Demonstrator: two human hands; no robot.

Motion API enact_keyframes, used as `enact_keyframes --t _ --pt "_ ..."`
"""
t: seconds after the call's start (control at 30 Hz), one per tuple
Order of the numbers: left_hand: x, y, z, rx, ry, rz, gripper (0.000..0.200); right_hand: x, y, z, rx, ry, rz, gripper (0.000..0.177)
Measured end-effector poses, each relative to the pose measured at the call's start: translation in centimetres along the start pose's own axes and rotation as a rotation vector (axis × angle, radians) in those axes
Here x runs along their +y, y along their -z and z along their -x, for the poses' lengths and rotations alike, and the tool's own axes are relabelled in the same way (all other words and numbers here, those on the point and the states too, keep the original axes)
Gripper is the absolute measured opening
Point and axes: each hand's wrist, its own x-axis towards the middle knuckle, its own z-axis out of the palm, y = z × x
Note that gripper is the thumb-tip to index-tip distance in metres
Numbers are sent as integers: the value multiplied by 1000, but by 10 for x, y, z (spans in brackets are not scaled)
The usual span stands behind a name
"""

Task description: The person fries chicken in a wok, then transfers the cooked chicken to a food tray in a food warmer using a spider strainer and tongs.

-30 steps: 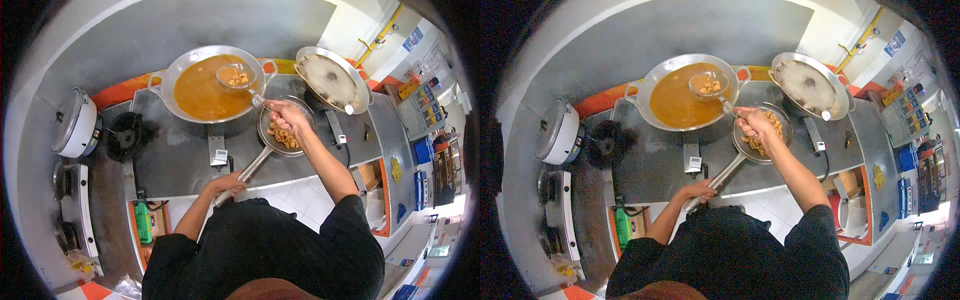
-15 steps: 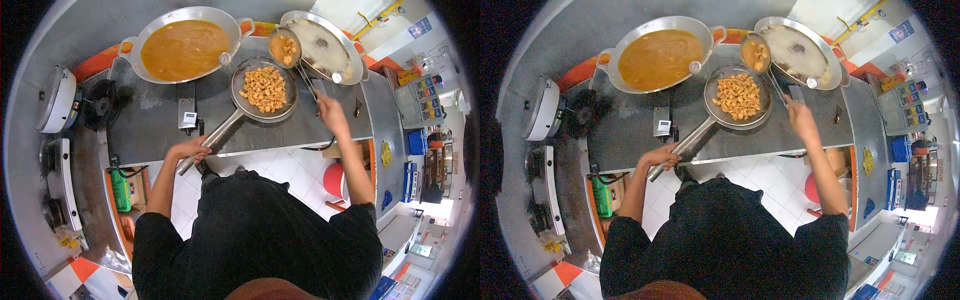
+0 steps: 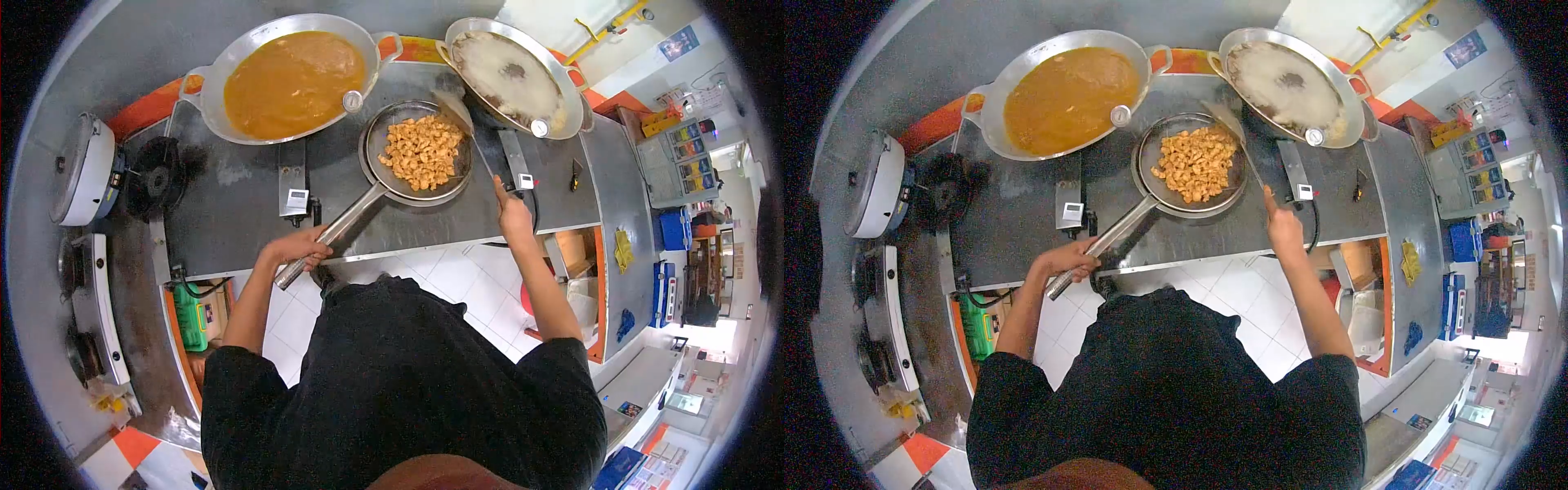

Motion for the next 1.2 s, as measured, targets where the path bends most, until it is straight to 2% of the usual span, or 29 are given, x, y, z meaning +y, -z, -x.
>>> enact_keyframes --t 0.07,0.17,0.3,0.37,0.43,0.53,0.6,0.67,0.7,0.73,0.77,0.8,0.9,0.97,1.0,1.1,1.2 --pt "-2 0 3 -18 5 -5 79 -8 -6 5 90 13 -71 62" --pt "-4 2 6 -27 -13 15 76 -14 -5 1 -61 -29 7 61" --pt "-4 9 13 -26 -61 -15 48 -66 26 1 125 15 -145 56" --pt "-7 13 11 -51 -88 -29 50 -100 46 -9 274 105 -323 54" --pt "-5 16 12 -84 -110 -49 50 -145 81 -28 109 -118 -352 50" --pt "-15 25 4 -107 -129 -57 50 -187 97 -84 205 141 -427 43" --pt "-18 29 1 -141 -152 -47 50 -209 102 -137 190 278 -362 39" --pt "-20 29 2 -141 -174 -28 51 -227 95 -187 93 322 -268 32" --pt "-21 30 2 -139 -187 -20 52 -239 95 -205 50 326 -185 34" --pt "-21 31 2 -141 -175 -5 67 -251 95 -220 7 330 -101 36" --pt "-26 35 -5 -160 -191 -20 68 -262 94 -238 -36 332 -18 39" --pt "-24 34 -2 -159 -202 -8 67 -245 64 -269 -76 260 24 37" --pt "-25 34 4 -163 -253 7 56 -261 53 -294 26 425 122 38" --pt "-29 37 -2 -132 -266 -35 47 -285 66 -292 -174 285 -36 37" --pt "-33 40 -10 -155 -220 -50 67 -295 70 -288 -276 212 -137 37" --pt "-40 50 -19 -197 -210 -22 65 -317 75 -283 -549 -50 -469 38" --pt "-36 60 -19 -199 -187 -5 55 -339 75 -274 -688 -154 -620 40"
